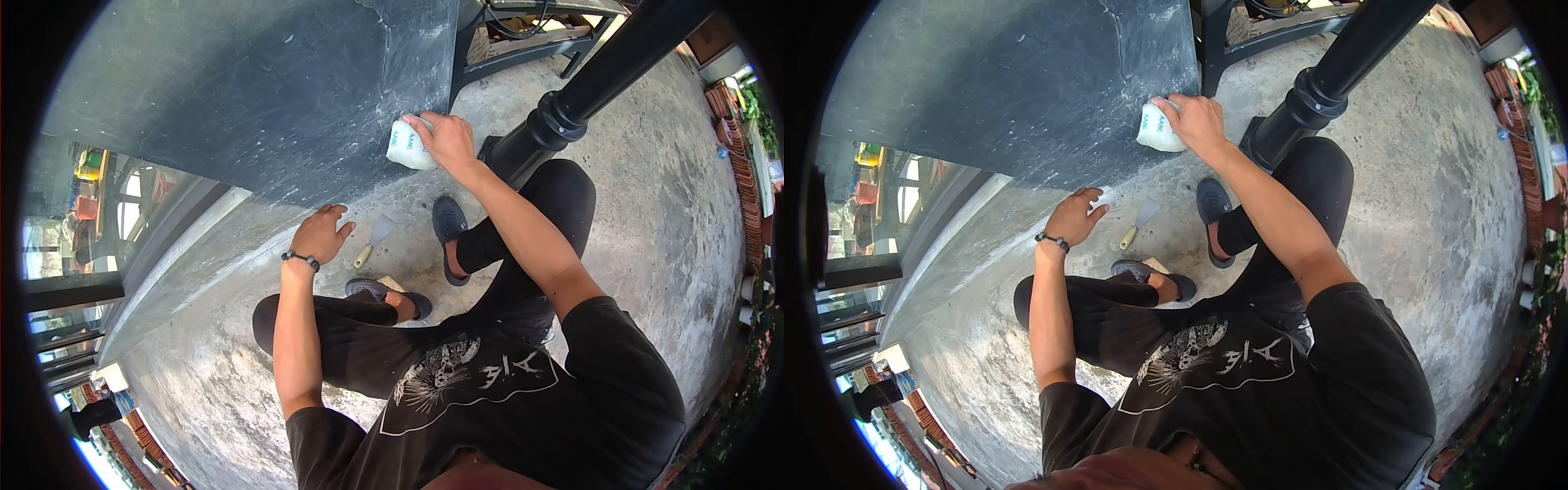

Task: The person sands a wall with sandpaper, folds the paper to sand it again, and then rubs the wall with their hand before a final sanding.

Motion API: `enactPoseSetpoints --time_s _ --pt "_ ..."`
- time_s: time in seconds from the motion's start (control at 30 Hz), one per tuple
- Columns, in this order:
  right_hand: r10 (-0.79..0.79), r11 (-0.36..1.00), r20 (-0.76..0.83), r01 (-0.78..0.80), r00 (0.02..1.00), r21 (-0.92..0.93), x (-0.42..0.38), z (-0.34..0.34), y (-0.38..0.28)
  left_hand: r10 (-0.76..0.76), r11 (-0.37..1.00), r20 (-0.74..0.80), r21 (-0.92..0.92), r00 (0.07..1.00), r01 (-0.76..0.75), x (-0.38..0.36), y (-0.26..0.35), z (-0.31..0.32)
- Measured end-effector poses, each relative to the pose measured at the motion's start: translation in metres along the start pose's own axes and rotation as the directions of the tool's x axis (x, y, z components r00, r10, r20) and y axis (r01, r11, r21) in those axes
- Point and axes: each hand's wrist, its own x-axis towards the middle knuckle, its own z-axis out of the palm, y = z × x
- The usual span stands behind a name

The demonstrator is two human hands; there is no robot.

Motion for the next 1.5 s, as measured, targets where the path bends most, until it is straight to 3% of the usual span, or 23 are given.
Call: enactPoseSetpoints --time_s 0.2,0.4,1.03,1.33,1.5 --pt "0.016 1.0 0.022 -0.016 1.0 0.02 0.0 -0.005 0.0 -0.001 1.0 0.014 0.025 1.0 0.001 0.001 -0.004 0.005" --pt "-0.086 0.996 -0.044 0.086 0.995 -0.019 0.001 0.0 0.008 0.007 0.999 0.01 0.049 1.0 -0.007 0.003 -0.001 0.002" --pt "-0.055 0.998 -0.118 0.058 0.991 0.028 0.004 -0.004 0.014 -0.02 0.999 0.028 0.026 0.999 0.02 0.0 -0.002 -0.001" --pt "-0.018 0.997 -0.124 0.028 0.992 0.075 0.006 -0.005 0.014 0.005 0.998 -0.018 0.066 1.0 -0.004 0.002 -0.007 0.005" --pt "-0.051 0.999 -0.061 0.05 0.997 -0.011 0.003 -0.003 0.014 0.176 0.984 -0.198 0.047 0.964 -0.17 0.002 0.01 -0.006"
